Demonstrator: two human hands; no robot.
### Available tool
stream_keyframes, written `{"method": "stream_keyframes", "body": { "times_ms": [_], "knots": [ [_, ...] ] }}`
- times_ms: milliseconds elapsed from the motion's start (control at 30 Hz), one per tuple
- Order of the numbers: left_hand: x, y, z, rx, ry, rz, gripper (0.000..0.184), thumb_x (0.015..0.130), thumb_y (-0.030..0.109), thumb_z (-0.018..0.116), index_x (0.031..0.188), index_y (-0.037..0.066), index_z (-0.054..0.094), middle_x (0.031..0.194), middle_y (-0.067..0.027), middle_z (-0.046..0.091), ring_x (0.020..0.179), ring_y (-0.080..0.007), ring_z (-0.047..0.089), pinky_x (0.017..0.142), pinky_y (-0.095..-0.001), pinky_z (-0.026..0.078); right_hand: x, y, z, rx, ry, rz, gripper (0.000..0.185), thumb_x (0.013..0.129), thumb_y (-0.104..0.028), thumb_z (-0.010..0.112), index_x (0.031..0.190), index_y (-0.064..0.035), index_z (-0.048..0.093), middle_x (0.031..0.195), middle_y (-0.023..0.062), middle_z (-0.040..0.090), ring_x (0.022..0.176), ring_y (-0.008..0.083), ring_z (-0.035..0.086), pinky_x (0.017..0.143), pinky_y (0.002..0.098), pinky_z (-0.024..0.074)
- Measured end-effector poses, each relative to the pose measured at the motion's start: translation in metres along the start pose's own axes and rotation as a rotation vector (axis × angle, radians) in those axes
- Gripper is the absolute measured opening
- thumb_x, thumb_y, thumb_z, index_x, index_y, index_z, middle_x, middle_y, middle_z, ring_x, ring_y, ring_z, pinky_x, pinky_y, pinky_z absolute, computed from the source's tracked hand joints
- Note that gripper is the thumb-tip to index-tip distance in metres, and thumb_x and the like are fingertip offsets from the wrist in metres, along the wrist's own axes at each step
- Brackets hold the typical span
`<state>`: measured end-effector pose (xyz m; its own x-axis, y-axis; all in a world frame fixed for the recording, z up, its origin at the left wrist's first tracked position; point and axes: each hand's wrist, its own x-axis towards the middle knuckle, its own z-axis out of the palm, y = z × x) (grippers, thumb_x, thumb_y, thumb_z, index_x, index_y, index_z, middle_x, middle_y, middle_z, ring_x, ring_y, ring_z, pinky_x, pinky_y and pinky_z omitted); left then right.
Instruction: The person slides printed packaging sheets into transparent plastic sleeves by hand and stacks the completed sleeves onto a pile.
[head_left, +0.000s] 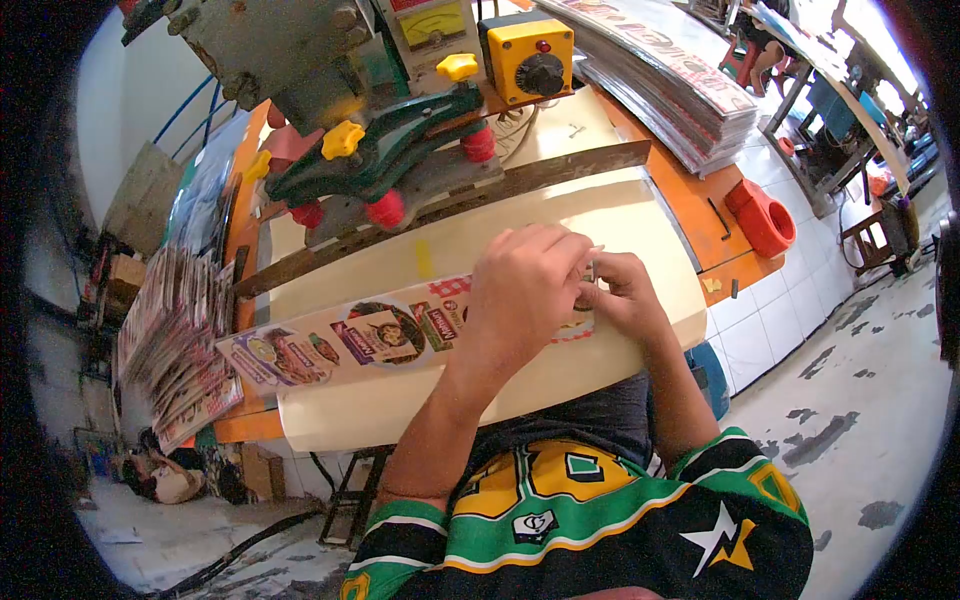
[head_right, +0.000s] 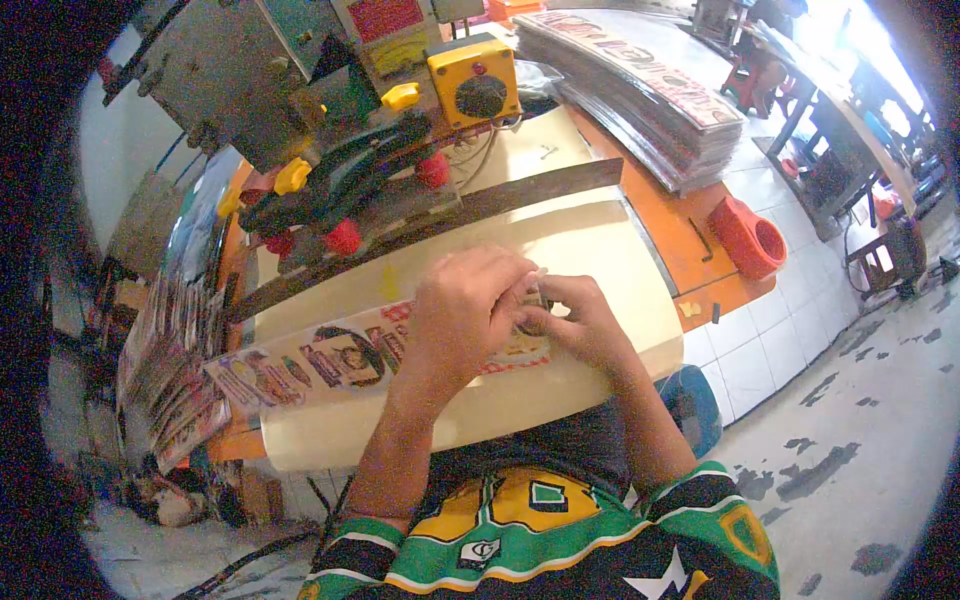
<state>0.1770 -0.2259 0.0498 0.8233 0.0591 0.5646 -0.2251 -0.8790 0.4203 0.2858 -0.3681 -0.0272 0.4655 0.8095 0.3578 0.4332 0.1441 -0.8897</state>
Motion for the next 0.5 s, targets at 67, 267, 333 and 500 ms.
{"method": "stream_keyframes", "body": {
  "times_ms": [67, 267, 333, 500],
  "knots": [
    [-0.003, 0.004, -0.002, 0.033, 0.036, 0.027, 0.013, 0.088, 0.014, 0.063, 0.094, 0.004, 0.068, 0.089, -0.0120, 0.068, 0.085, -0.0307, 0.064, 0.078, -0.0420, 0.045, -0.004, -0.003, 0.010, 0.130, 0.109, 0.011, 0.025, 0.086, -0.018, 0.071, 0.100, 0.0019, 0.067, 0.086, 0.0128, 0.071, 0.077, 0.0170, 0.067, 0.071, 0.0330, 0.0525],
    [-0.013, 0.016, 0.006, 0.136, 0.199, 0.043, 0.011, 0.084, 0.013, 0.065, 0.093, 0.008, 0.068, 0.090, -0.0050, 0.068, 0.086, -0.0217, 0.063, 0.082, -0.0379, 0.039, -0.010, -0.007, 0.019, 0.071, 0.071, -0.033, 0.024, 0.089, -0.017, 0.067, 0.104, 0.0014, 0.064, 0.086, 0.0116, 0.069, 0.081, 0.0152, 0.064, 0.074, 0.0329, 0.0510],
    [-0.016, 0.016, 0.008, 0.136, 0.237, 0.032, 0.012, 0.082, 0.013, 0.066, 0.093, 0.009, 0.068, 0.090, -0.0021, 0.068, 0.087, -0.0180, 0.062, 0.082, -0.0362, 0.038, -0.012, -0.006, 0.022, 0.123, 0.057, -0.002, 0.025, 0.089, -0.018, 0.067, 0.104, 0.0011, 0.064, 0.086, 0.0112, 0.069, 0.080, 0.0154, 0.063, 0.074, 0.0330, 0.0506],
    [-0.020, 0.019, 0.003, 0.108, 0.193, 0.026, 0.014, 0.082, 0.013, 0.066, 0.095, 0.008, 0.068, 0.092, -0.0024, 0.068, 0.090, -0.0187, 0.062, 0.084, -0.0376, 0.039, -0.012, -0.010, 0.028, 0.182, 0.082, -0.042, 0.025, 0.090, -0.019, 0.066, 0.106, 0.0004, 0.063, 0.086, 0.0094, 0.067, 0.079, 0.0147, 0.063, 0.072, 0.0327, 0.0499]
  ]
}}
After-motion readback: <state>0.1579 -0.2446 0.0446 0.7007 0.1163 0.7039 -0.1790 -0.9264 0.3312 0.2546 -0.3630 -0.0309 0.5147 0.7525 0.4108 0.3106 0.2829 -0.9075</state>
